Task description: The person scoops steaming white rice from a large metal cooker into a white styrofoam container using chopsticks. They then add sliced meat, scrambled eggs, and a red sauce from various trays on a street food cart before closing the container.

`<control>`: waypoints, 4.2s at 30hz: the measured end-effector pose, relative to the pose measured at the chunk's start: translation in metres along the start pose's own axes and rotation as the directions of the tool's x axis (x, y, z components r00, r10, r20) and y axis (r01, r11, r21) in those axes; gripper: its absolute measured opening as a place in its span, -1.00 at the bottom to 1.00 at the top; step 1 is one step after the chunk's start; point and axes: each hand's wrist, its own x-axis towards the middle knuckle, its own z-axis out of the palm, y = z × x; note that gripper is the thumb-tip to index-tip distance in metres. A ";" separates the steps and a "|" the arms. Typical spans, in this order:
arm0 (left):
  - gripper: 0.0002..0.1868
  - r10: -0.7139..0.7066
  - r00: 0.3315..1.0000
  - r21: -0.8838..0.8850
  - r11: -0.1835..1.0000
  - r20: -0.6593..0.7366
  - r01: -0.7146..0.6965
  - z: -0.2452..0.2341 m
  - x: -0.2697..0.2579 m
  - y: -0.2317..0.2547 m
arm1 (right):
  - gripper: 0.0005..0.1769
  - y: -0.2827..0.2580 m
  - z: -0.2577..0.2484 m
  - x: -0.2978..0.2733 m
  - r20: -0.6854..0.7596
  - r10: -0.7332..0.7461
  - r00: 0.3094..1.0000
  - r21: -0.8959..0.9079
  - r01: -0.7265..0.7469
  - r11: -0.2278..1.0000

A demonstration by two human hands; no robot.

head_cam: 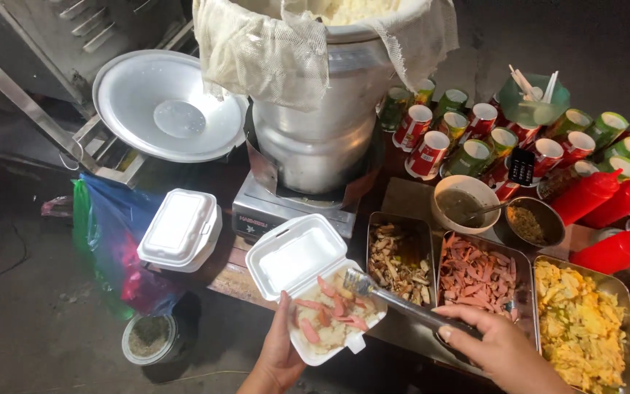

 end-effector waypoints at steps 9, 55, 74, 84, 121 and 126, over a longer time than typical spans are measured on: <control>-0.20 -0.023 0.999 -0.009 1.000 0.038 0.024 0.006 -0.013 0.007 | -0.63 -0.025 -0.017 -0.010 -0.032 0.022 0.999 -0.052 -0.023 0.998; -0.20 0.125 0.980 0.039 0.990 0.153 -0.132 -0.079 0.062 -0.032 | -0.64 0.031 -0.042 0.059 -0.100 0.063 0.993 0.246 -0.036 0.969; -0.24 0.021 0.999 0.059 0.998 0.040 -0.024 0.001 0.016 -0.019 | -0.56 0.005 0.005 -0.003 -0.052 -0.295 0.954 -0.125 0.287 0.950; -0.23 0.063 0.998 -0.015 0.998 0.011 -0.063 0.010 -0.001 -0.013 | -0.57 -0.005 -0.029 0.004 -0.100 -0.044 0.994 -0.081 0.035 0.996; -0.23 0.015 1.000 -0.004 1.000 0.014 -0.015 0.008 0.014 -0.011 | -0.59 -0.001 -0.004 -0.011 -0.056 -0.076 0.996 -0.014 0.076 0.997; -0.20 0.021 1.000 0.019 1.000 0.007 -0.021 0.012 0.006 -0.003 | -0.58 -0.007 -0.006 -0.019 -0.070 -0.029 0.997 0.055 0.033 0.998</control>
